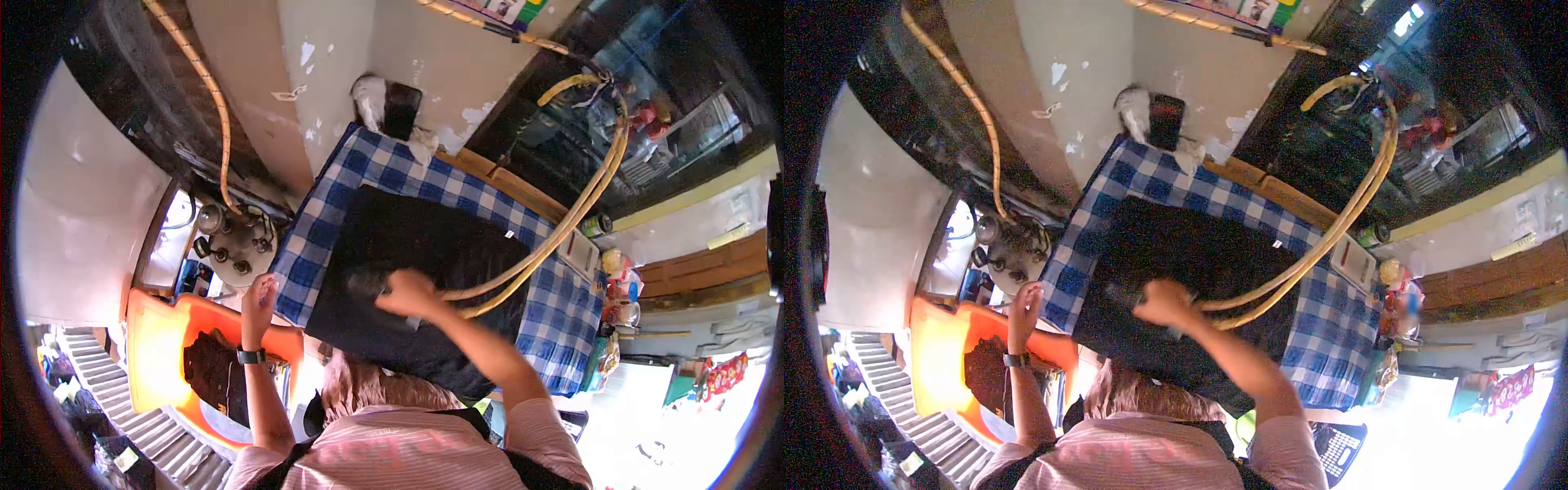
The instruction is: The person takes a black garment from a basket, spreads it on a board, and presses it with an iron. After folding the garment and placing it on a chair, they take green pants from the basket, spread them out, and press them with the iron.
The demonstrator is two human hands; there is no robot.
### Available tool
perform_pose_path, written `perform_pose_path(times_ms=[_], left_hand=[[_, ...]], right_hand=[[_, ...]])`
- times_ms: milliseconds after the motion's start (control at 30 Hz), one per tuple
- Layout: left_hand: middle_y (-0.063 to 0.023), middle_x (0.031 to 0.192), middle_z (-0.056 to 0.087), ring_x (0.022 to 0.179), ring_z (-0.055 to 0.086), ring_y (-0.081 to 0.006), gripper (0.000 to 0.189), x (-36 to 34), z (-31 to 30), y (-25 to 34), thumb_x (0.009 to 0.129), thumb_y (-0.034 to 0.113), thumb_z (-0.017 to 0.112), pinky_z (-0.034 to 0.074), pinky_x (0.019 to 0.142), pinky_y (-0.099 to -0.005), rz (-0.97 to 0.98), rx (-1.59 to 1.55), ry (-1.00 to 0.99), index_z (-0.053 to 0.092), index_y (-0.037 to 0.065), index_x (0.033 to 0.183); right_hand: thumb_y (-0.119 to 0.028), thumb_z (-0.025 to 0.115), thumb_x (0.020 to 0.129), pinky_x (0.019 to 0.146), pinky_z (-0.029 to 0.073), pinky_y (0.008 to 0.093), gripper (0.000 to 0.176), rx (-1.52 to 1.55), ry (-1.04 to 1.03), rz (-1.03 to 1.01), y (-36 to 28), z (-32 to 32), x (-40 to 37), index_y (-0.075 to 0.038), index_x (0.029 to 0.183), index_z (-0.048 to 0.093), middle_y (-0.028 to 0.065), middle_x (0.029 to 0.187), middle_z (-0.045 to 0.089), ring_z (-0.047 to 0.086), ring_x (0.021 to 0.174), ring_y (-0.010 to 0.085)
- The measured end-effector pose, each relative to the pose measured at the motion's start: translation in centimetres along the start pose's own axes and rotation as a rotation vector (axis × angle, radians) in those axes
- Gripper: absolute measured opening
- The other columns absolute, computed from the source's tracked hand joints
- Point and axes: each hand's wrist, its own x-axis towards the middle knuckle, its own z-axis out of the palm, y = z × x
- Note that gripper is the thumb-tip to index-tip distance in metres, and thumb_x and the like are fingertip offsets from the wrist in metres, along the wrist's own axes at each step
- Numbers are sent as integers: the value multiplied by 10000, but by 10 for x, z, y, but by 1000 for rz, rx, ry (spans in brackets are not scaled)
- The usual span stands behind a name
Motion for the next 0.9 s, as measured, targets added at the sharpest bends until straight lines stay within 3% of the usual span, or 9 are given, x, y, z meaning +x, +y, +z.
perform_pose_path(times_ms=[133,300,433,533,600,667,767,833,900], left_hand=[[-114,944,662,898,635,-187,216,21,20,12,891,49,569,474,818,-288,102,16,3,566,-5,1101],[-102,966,652,949,622,-170,225,10,13,31,892,11,529,467,851,-294,85,79,14,563,2,1115],[-110,1028,641,980,610,-154,212,-27,3,8,922,73,538,469,843,-280,24,-6,49,566,13,1123],[-106,1024,649,980,618,-161,223,-62,-4,7,926,116,553,478,811,-289,-77,120,8,568,29,1131],[-108,1013,659,969,629,-178,237,-84,-2,6,926,149,559,483,775,-299,-100,97,13,568,37,1134],[-111,1001,666,956,636,-188,254,-97,3,-17,923,172,568,485,776,-304,-106,54,-67,567,36,1137],[-129,1030,659,974,635,-204,270,-101,18,-12,915,171,577,487,801,-306,-149,56,-80,562,10,1131],[-164,1026,645,963,634,-255,288,-98,34,-10,890,170,605,488,801,-331,-110,-17,-67,563,-11,1110],[-171,1016,643,960,627,-278,291,-87,56,-52,880,177,617,485,807,-352,-18,99,-12,570,-8,1100]], right_hand=[[-372,648,697,703,536,454,591,-57,-77,-185,-13,67,-41,-87,1210,577,256,820,651,656,784,390],[-376,647,677,720,536,454,541,-53,3,-1,26,32,-60,-103,1144,630,227,822,662,661,799,370],[-394,661,636,722,523,454,440,-25,333,219,102,-35,-33,28,758,668,240,785,654,649,756,398],[-316,698,677,546,511,362,589,247,302,360,159,-95,-8,118,1056,574,159,661,642,639,564,242],[-242,706,691,475,467,309,643,346,248,352,182,-114,4,138,1159,479,109,604,610,584,488,164],[-209,694,688,443,440,318,509,338,301,313,183,-108,3,138,1030,548,105,578,595,550,444,162],[-315,695,654,480,482,350,336,335,49,167,161,-73,-11,13,655,620,93,541,599,602,476,182],[-344,665,633,531,515,334,389,119,-26,99,116,-42,-42,23,762,665,126,581,625,630,504,226],[-373,648,618,678,530,433,422,-41,32,-49,88,5,-69,-8,828,683,215,738,657,663,716,357]])
